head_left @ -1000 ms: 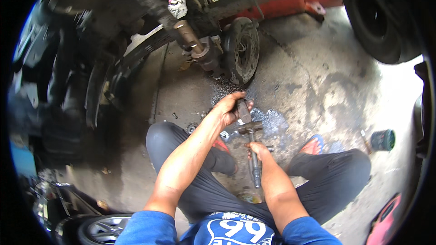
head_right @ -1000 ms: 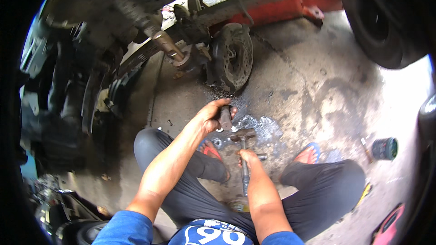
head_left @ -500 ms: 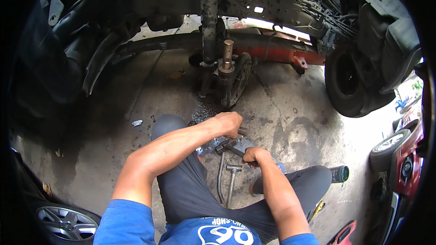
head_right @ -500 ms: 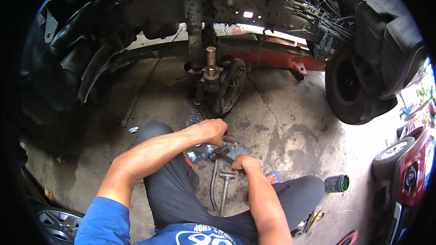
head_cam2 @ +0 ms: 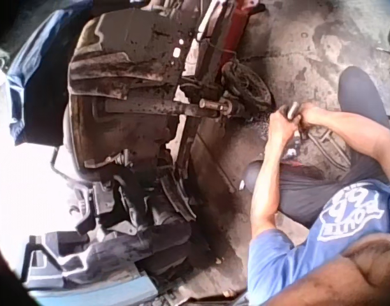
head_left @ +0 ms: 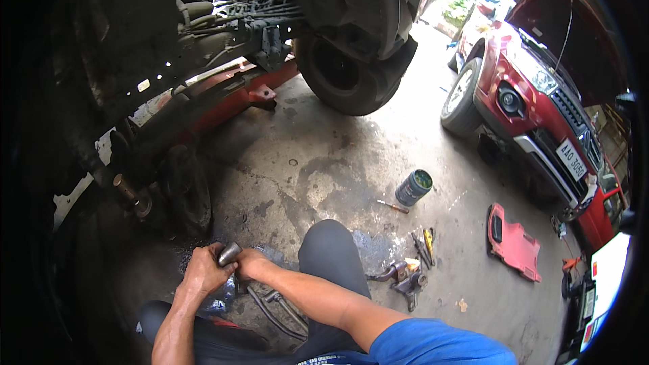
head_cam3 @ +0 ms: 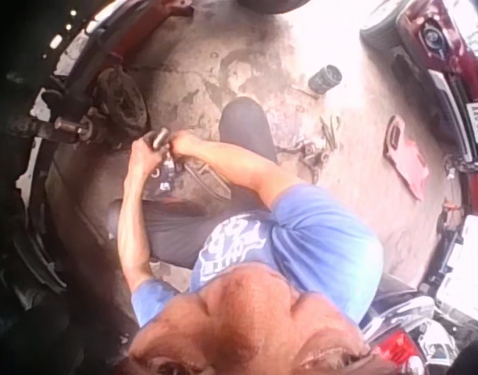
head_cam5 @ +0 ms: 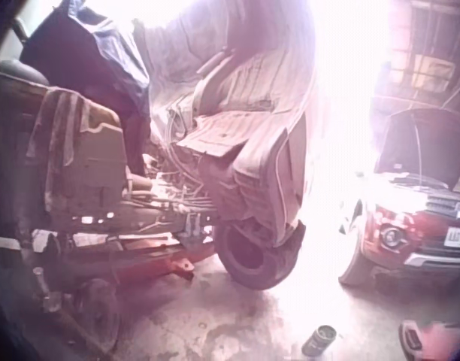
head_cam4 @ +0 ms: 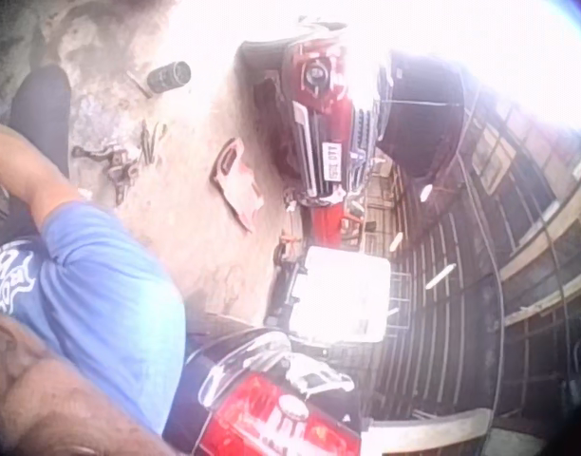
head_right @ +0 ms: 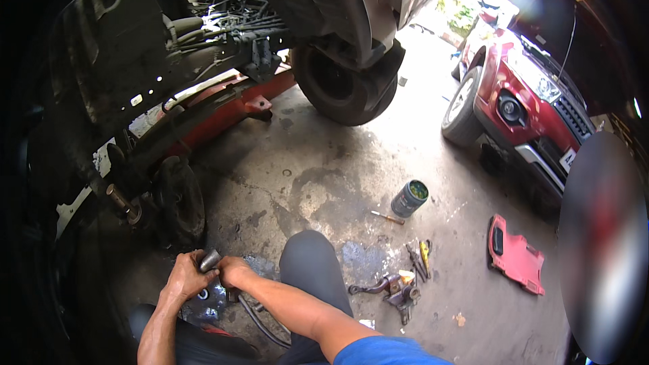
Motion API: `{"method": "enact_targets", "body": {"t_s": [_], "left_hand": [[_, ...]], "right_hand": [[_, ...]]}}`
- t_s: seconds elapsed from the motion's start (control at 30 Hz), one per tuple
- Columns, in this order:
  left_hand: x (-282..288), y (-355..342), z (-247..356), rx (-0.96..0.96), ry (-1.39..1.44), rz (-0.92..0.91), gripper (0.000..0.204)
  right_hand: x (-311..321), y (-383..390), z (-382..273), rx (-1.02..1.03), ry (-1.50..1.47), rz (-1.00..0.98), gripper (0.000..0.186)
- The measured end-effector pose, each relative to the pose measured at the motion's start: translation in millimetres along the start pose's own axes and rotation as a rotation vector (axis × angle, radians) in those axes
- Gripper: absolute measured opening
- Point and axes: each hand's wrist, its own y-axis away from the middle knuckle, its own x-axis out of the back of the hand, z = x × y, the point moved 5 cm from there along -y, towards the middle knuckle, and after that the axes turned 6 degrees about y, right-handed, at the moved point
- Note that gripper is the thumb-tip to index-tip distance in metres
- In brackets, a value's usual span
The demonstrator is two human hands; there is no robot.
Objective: The person sits on the floor beneath a raised vehicle and uses a hammer and metal punch to repeatedly strike a suspension component, likely to remove a bushing or pin. The person adjusts the punch and strikes the part multiple times throughout the clip.
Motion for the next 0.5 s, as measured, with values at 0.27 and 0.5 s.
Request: {"method": "enact_targets", "body": {"t_s": [0.27,0.5], "left_hand": [[20.6,-3.5,-11.4,0.017,0.007,0.168,0.028],[6.5,-8.2,-21.9,-0.069,-0.011,0.109,0.029]], "right_hand": [[13.0,-3.9,0.9,-0.081,0.151,-0.1,0.028],[5.1,-17.5,5.0,-0.039,0.212,-0.145,0.033]]}}
